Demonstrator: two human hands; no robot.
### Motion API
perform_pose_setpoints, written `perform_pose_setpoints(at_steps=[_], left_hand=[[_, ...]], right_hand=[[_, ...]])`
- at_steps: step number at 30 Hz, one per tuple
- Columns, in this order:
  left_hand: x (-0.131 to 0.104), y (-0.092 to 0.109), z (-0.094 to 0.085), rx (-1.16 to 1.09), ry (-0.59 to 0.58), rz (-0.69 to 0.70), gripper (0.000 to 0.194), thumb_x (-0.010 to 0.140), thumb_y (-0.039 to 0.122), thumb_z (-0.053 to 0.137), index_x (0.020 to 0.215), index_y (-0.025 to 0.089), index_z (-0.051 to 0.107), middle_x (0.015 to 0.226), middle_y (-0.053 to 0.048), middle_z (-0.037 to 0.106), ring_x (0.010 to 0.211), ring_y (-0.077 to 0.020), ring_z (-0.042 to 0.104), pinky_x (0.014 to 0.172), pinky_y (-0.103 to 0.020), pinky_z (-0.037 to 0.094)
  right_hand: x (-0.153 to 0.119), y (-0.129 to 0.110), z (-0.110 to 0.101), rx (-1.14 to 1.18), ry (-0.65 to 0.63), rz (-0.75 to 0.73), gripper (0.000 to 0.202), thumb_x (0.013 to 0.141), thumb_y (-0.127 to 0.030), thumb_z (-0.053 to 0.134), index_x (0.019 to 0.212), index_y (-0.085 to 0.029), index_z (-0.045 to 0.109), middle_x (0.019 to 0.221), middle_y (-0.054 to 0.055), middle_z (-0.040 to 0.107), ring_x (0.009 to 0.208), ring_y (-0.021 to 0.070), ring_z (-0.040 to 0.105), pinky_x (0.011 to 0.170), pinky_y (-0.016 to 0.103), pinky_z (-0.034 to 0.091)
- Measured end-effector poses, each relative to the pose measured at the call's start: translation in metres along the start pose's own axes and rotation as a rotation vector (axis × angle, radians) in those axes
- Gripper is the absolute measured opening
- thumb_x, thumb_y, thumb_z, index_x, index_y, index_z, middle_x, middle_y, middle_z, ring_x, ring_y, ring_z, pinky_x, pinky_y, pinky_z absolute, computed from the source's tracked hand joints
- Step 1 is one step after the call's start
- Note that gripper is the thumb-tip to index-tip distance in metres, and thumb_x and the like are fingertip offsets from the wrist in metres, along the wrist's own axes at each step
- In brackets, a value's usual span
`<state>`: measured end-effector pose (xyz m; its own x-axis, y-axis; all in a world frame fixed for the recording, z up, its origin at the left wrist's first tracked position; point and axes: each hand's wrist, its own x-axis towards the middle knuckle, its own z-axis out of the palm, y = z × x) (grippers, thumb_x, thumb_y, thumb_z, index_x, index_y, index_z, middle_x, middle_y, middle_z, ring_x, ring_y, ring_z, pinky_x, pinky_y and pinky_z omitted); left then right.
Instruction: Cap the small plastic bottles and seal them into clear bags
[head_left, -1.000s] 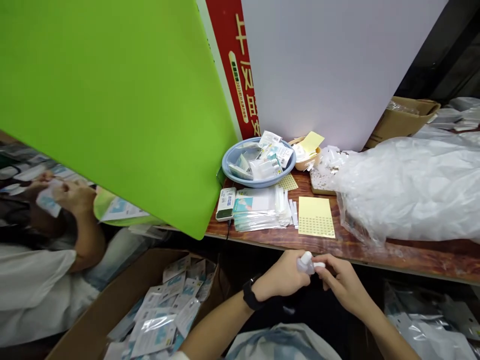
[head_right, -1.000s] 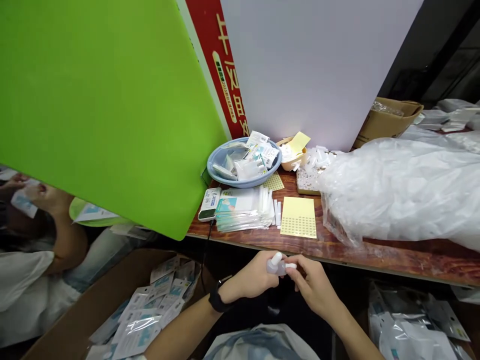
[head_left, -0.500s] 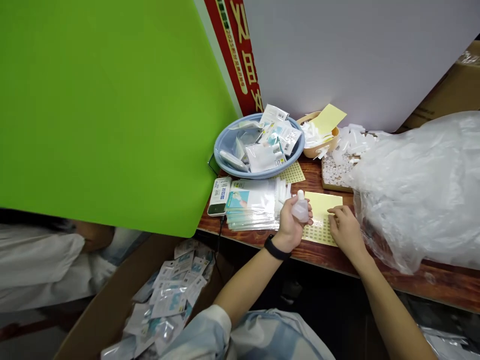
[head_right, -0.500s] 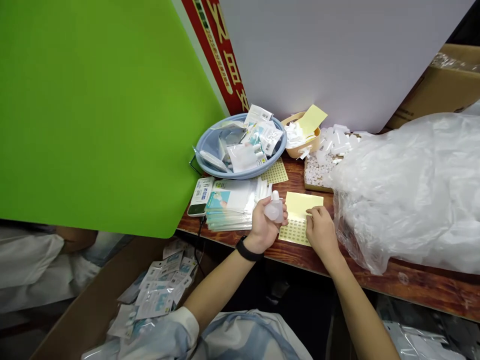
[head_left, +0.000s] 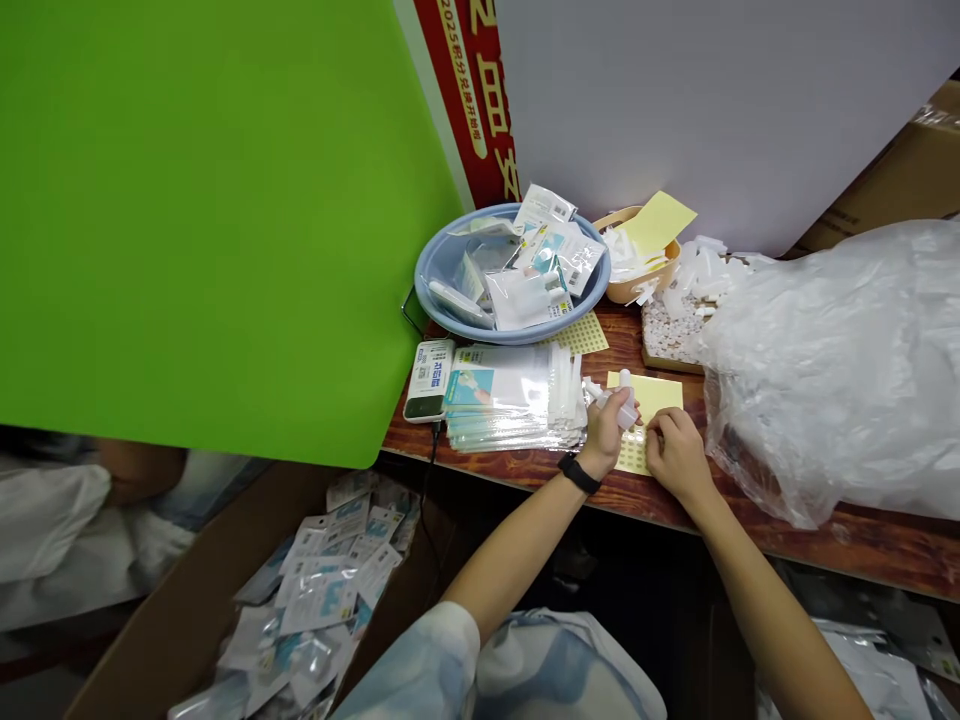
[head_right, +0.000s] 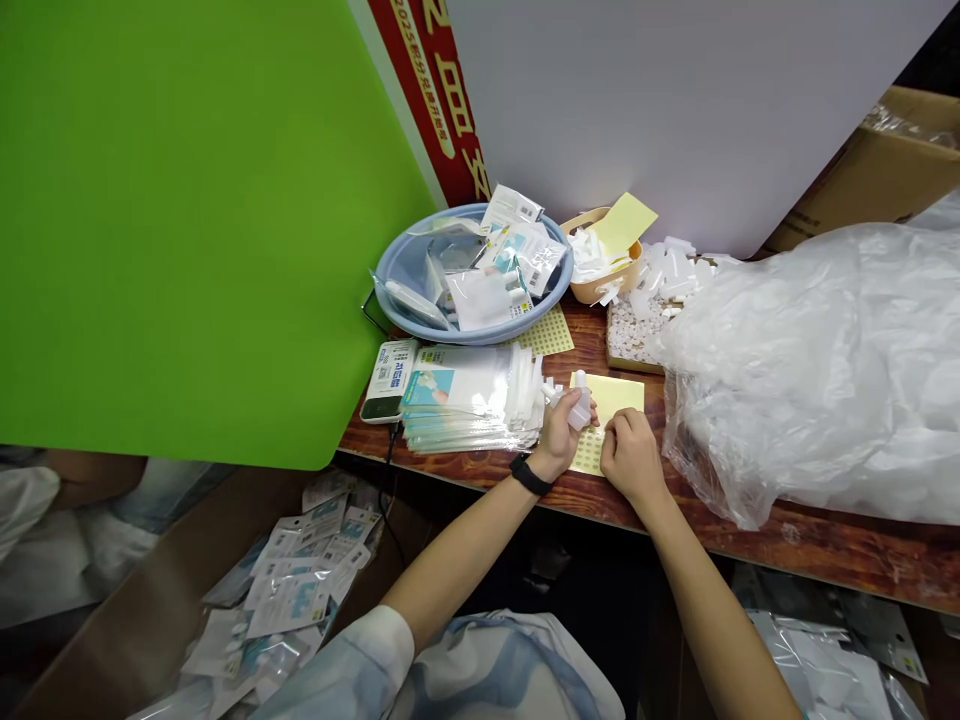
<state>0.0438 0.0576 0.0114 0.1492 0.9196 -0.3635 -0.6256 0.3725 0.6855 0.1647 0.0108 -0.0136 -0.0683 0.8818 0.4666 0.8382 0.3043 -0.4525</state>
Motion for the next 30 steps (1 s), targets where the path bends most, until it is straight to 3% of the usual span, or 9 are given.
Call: perform_pose_setpoints(at_steps=[8, 18, 22, 25, 30], left_hand=[[0.001, -0.004, 0.001, 0.012, -0.002, 0.045, 0.029, 0.070, 0.039, 0.071, 0.072, 0.016, 0.054, 0.062, 0.001, 0.059, 0.052, -0.0099, 0.055, 0.055, -0.025, 0.042], [0.001, -0.006, 0.000, 0.019, -0.001, 0.046, 0.029, 0.068, 0.039, 0.073, 0.072, 0.015, 0.057, 0.061, 0.001, 0.060, 0.052, -0.0101, 0.054, 0.055, -0.025, 0.044], [0.001, -0.003, 0.002, 0.011, 0.009, 0.010, 0.029, 0.071, 0.040, 0.072, 0.073, 0.014, 0.058, 0.060, 0.001, 0.060, 0.050, -0.0097, 0.054, 0.054, -0.024, 0.042], [-0.001, 0.005, 0.007, -0.020, -0.003, -0.031, 0.029, 0.075, 0.040, 0.070, 0.073, 0.014, 0.058, 0.059, 0.000, 0.059, 0.050, -0.0104, 0.054, 0.053, -0.024, 0.041], [-0.010, 0.022, 0.022, -0.156, -0.041, -0.056, 0.026, 0.082, 0.040, 0.061, 0.076, 0.016, 0.055, 0.064, 0.000, 0.059, 0.056, -0.0112, 0.055, 0.058, -0.024, 0.042]], right_hand=[[-0.006, -0.001, -0.001, -0.008, 0.021, -0.005, 0.017, 0.082, -0.013, 0.048, 0.082, -0.019, 0.064, 0.088, 0.011, 0.060, 0.084, 0.0252, 0.055, 0.078, 0.041, 0.049], [0.005, 0.006, 0.000, 0.127, 0.006, 0.089, 0.013, 0.082, -0.020, 0.050, 0.069, -0.022, 0.050, 0.078, 0.007, 0.055, 0.076, 0.0229, 0.052, 0.073, 0.038, 0.046], [0.007, 0.005, -0.009, 0.248, 0.057, 0.164, 0.013, 0.084, -0.024, 0.049, 0.071, -0.023, 0.048, 0.075, 0.004, 0.054, 0.071, 0.0200, 0.051, 0.067, 0.034, 0.045], [0.011, -0.006, -0.020, 0.368, 0.135, 0.203, 0.017, 0.089, -0.031, 0.049, 0.075, -0.022, 0.050, 0.079, 0.004, 0.057, 0.075, 0.0191, 0.055, 0.070, 0.034, 0.048], [0.027, -0.042, -0.026, 0.549, 0.238, 0.216, 0.022, 0.092, -0.039, 0.052, 0.079, -0.020, 0.055, 0.107, 0.011, 0.061, 0.105, 0.0229, 0.059, 0.094, 0.041, 0.046]])
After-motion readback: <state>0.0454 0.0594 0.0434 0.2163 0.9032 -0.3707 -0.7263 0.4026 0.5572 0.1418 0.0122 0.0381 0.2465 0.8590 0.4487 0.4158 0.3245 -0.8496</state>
